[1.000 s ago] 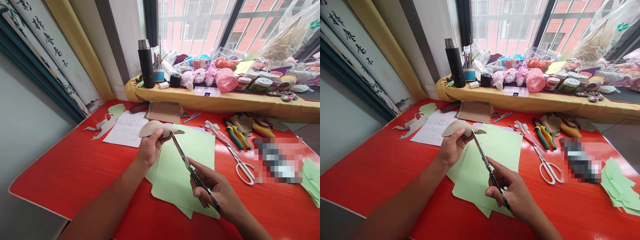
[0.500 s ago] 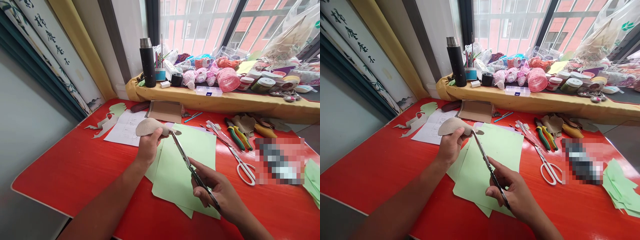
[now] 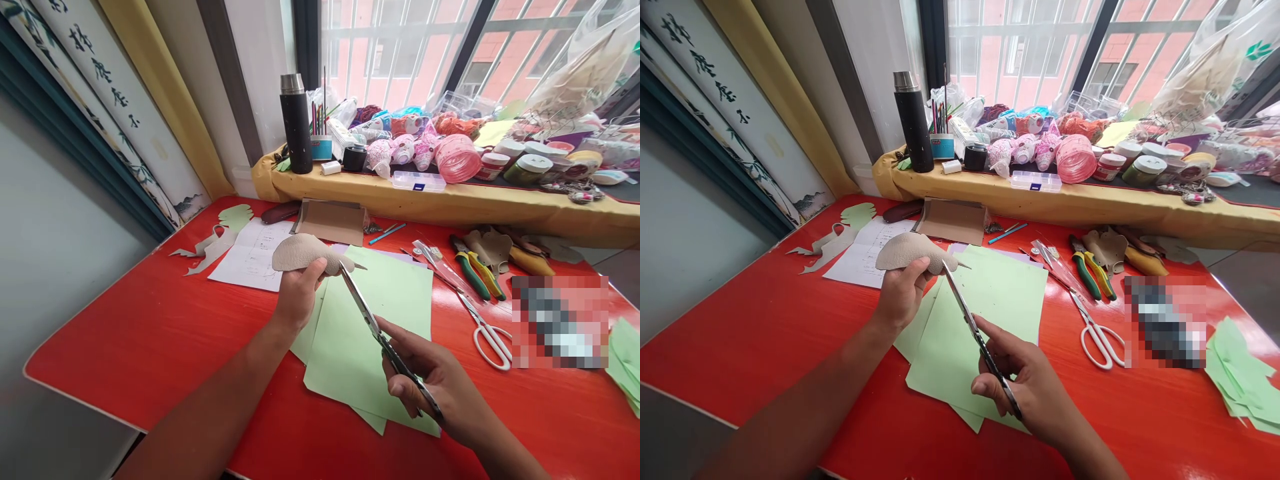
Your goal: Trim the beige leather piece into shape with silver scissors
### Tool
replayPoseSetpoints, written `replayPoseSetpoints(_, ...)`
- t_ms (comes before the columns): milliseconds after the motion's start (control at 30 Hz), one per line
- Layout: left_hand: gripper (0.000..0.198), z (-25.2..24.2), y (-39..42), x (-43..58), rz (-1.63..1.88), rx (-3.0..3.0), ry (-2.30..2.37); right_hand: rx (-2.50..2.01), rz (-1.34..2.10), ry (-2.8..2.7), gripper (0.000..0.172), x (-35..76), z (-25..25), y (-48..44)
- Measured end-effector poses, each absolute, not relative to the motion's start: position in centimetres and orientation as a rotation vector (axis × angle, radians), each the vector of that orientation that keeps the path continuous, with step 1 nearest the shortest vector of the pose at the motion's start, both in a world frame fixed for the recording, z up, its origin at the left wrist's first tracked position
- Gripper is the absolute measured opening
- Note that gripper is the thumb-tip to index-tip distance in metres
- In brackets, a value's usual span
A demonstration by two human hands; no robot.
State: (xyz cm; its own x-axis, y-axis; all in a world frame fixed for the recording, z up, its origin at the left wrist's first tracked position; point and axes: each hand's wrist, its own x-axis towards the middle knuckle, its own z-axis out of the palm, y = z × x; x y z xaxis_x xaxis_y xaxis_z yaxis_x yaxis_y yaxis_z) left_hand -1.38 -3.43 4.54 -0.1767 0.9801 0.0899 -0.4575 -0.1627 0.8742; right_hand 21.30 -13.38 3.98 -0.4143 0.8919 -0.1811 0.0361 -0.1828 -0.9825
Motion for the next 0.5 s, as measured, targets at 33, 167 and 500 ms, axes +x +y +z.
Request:
replayPoseSetpoints(33, 0.016, 4.5, -3.5, -1.4, 1.598, 0.853, 0.873, -1.127, 1.672, -1.421, 0.099, 21.2, 4.2, -13.4)
replayPoseSetpoints(167, 0.018, 4.5, -3.5, -1.3, 1.575, 0.846, 0.867, -1.122, 1.666, -1.422, 0.099, 21.3, 4.1, -13.3)
replayPoseSetpoints(500, 0.017, 4.4, -3.5, -1.1, 1.576, 0.833, 0.884, -1.063, 1.673, -1.413, 0.088, 21.6, 3.3, -13.3)
